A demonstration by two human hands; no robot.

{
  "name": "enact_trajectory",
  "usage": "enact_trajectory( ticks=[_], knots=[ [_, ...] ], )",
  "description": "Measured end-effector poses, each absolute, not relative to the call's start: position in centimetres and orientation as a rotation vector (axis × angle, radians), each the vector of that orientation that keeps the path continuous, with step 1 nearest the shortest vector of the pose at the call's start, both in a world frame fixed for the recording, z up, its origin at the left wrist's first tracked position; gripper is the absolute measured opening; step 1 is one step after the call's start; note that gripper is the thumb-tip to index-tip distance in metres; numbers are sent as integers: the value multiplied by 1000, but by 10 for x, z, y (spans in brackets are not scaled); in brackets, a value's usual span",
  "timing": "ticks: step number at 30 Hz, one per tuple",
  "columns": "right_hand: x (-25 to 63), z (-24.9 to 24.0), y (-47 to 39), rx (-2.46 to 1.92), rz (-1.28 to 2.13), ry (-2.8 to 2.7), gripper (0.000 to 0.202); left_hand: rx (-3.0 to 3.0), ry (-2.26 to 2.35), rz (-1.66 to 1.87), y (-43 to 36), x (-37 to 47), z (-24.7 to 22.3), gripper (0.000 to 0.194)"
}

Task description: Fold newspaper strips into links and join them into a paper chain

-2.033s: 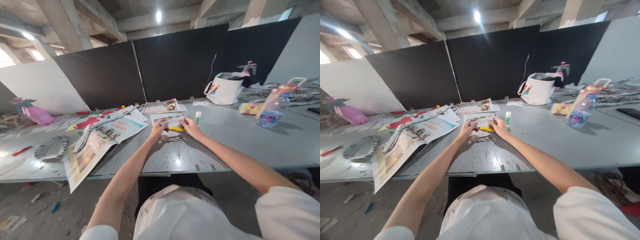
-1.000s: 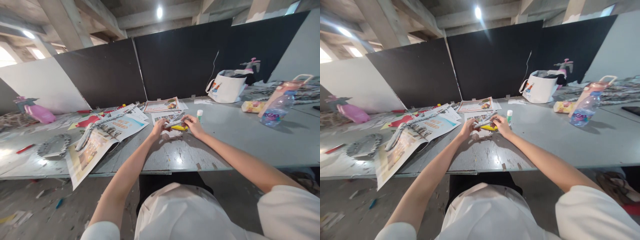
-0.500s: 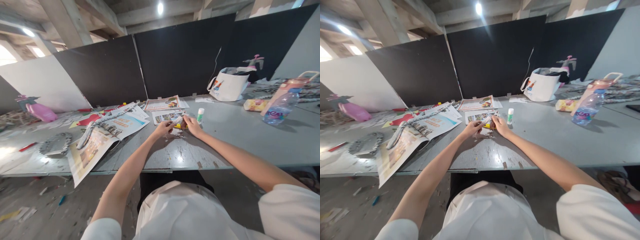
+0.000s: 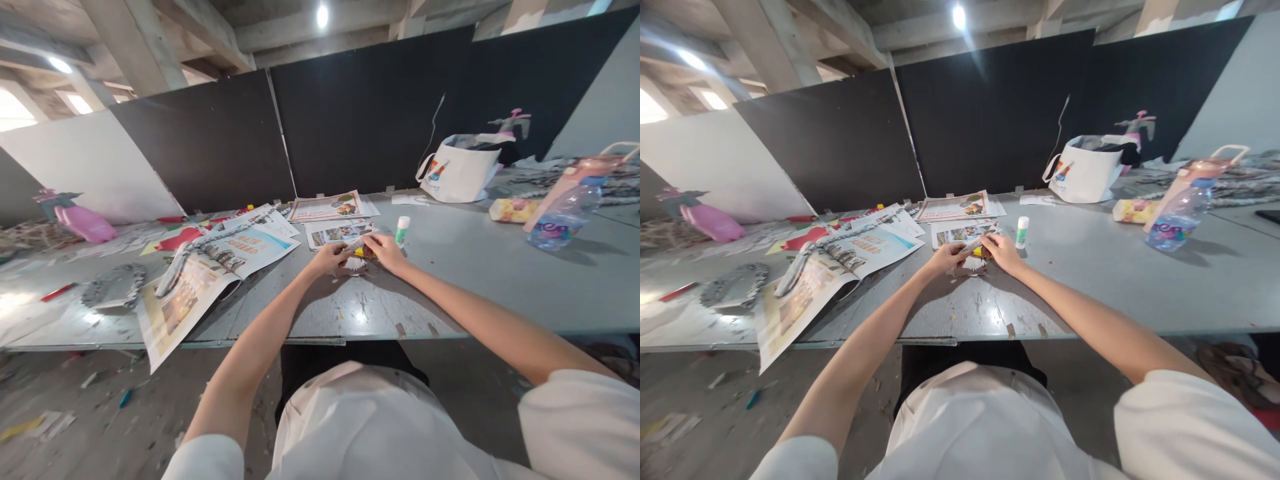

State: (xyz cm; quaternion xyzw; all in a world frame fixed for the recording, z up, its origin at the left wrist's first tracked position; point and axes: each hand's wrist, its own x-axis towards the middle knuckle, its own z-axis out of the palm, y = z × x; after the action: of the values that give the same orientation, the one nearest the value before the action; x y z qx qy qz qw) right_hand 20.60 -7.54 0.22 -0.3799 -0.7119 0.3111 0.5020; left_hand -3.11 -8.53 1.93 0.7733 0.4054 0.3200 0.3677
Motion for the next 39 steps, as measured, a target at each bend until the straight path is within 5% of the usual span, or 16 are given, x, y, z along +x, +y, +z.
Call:
enact_trajectory(
  ticks=[26, 39],
  knots=[
    [205, 6, -83, -915, 733, -1810, 65, 2015, 1072, 837, -89, -25, 21, 71],
    [204, 0, -72, -1031, 440, -1810, 59, 1945, 1200, 807, -76, -26, 10, 55]
  ],
)
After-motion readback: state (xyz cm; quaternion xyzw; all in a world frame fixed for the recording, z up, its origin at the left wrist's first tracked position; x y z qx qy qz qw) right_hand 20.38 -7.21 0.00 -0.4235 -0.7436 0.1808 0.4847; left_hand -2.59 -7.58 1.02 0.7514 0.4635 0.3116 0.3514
